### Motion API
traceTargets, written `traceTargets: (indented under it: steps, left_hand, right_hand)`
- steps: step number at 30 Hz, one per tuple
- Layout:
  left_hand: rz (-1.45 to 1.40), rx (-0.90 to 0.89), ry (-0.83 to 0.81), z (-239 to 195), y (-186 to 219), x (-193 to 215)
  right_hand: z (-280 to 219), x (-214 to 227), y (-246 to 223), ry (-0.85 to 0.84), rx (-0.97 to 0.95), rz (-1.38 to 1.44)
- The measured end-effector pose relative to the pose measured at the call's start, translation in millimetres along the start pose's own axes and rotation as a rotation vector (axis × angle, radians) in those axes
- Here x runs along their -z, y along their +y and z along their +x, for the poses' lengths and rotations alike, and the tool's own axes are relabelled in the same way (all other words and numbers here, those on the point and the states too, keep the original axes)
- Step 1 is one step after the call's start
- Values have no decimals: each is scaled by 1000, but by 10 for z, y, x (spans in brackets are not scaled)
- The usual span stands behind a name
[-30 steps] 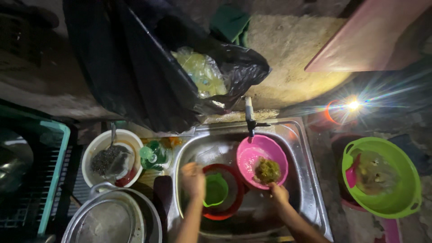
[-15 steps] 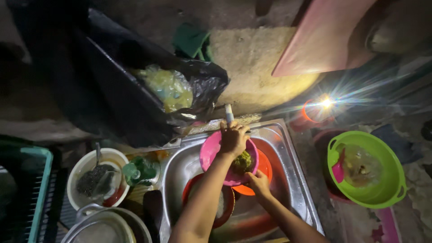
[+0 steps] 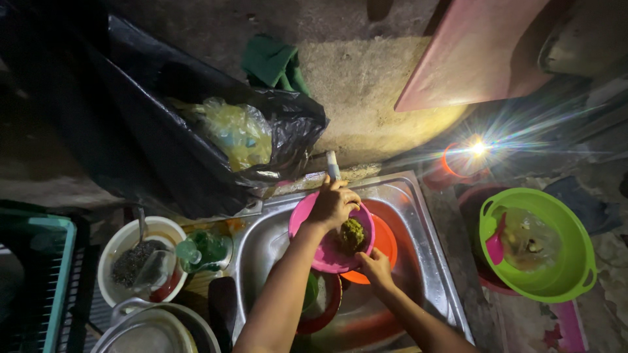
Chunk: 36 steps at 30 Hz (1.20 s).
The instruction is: The person checks a pot of yellow liquid on a gas stove, stirs it with a spatula, and then moves to the sink to wash several plastic bowls and a green leafy vegetable under running water.
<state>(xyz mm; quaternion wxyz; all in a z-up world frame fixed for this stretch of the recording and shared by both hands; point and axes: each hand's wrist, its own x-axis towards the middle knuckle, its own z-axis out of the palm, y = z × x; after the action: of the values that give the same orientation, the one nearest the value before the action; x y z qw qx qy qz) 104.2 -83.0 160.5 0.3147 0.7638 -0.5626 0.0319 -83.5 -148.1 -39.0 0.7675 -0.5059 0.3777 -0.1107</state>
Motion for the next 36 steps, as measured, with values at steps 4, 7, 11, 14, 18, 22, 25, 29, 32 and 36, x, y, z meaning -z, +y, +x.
traceTargets:
  steps: [4,7,11,14,18,22,25,29,32,36]
  left_hand:
    - [119,75,86,120,130,-35]
    - [237,206,215,228,231,-197]
    - [190,215,313,222,231,-365]
    - [54,133,405,9,72,-311]
    - [335,436,620,-958,-70,-300]
    - [-345,1168,287,-1845,-76,-483]
    - [-851,1312,301,-2178,44,-562]
    - [-878,1397,346,-2231,343,-605]
    - [-720,1195,495,-2215,627,-725]
    - [-846,1225,521,-2228,876,-827]
  right_hand:
    - [-60,-8,-11,-37,2,76]
    - [-123,1,-68,-37,8,79]
    - [-293,105,-169,-53,17,61]
    - [-384,177,-274,-19,3,-2]
    - [-456,356,-294,67,47,-219]
    - [-436,426,-238,18,119,-211]
    - [-493,433,-303,18,118,-241]
    - [-871,390,-678,214,738,-741]
    - [-1007,242,-931,82,1179,-1020]
    - [-851,184,-934,-52,1507,-1439]
